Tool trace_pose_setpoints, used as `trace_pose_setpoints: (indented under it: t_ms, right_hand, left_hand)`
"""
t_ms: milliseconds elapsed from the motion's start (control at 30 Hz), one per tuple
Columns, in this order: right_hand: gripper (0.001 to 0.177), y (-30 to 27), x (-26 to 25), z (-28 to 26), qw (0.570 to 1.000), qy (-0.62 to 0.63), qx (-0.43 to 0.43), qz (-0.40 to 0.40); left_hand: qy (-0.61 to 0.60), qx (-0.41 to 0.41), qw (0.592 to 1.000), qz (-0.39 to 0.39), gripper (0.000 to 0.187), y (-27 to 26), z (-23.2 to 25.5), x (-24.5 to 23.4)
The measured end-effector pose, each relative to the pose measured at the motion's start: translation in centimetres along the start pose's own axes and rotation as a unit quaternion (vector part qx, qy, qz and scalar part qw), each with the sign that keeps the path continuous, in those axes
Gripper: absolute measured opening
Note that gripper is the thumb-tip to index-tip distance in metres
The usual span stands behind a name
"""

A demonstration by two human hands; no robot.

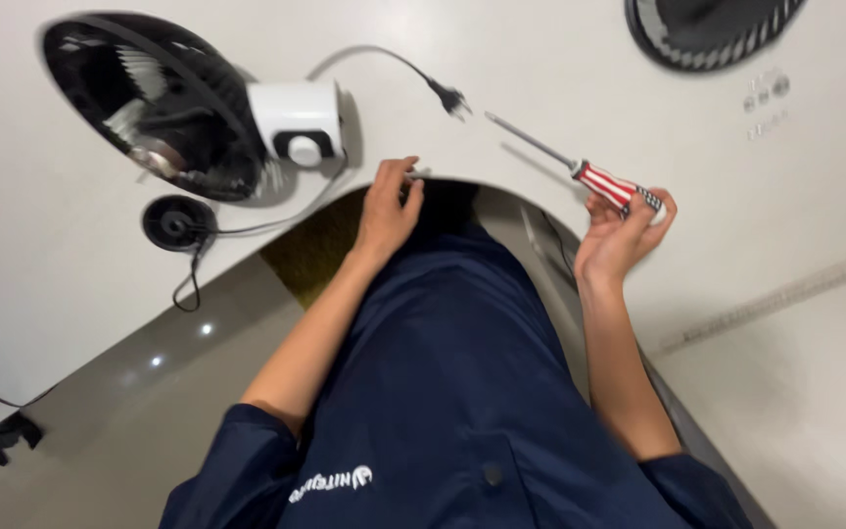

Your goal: The person uses a screwdriver to remove screws from the front grille and rear housing of a small electric fan, then reattaches the components. Screws are placed on the table during disassembly and picked up again for reassembly.

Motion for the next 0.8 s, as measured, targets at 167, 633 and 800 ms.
trace_pose_setpoints:
  t_ms: [167, 633, 800]
  right_hand:
    - [0.025, -0.9, -3.1, -0.5, 0.999, -0.037, -0.018, 0.033]
    - [0.025, -3.5, -6.8, -1.2, 0.996, -0.038, -0.046, 0.065]
    - [0.024, -5.0, -8.9, -0.8, 0.994, -0.01, -0.051, 0.093]
  left_hand:
    - [0.028, 0.024, 0.995, -0.089, 0.032, -0.7, -1.9, -0.2]
    - [0.006, 0.04, 0.992, -0.124, 0.03, -0.2, -0.9, -1.0]
    - [-0.085, 0.035, 0.99, -0.108, 0.028, 0.5, 0.9, 0.3]
Point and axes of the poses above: each hand's wrist, its own y-axis towards the middle knuckle, its own x-axis out of the palm, z = x × y, the point moved 2 cm from there along y, towards the middle knuckle, and after that the axes turned 12 degrees about z, right-handed, at the moved point
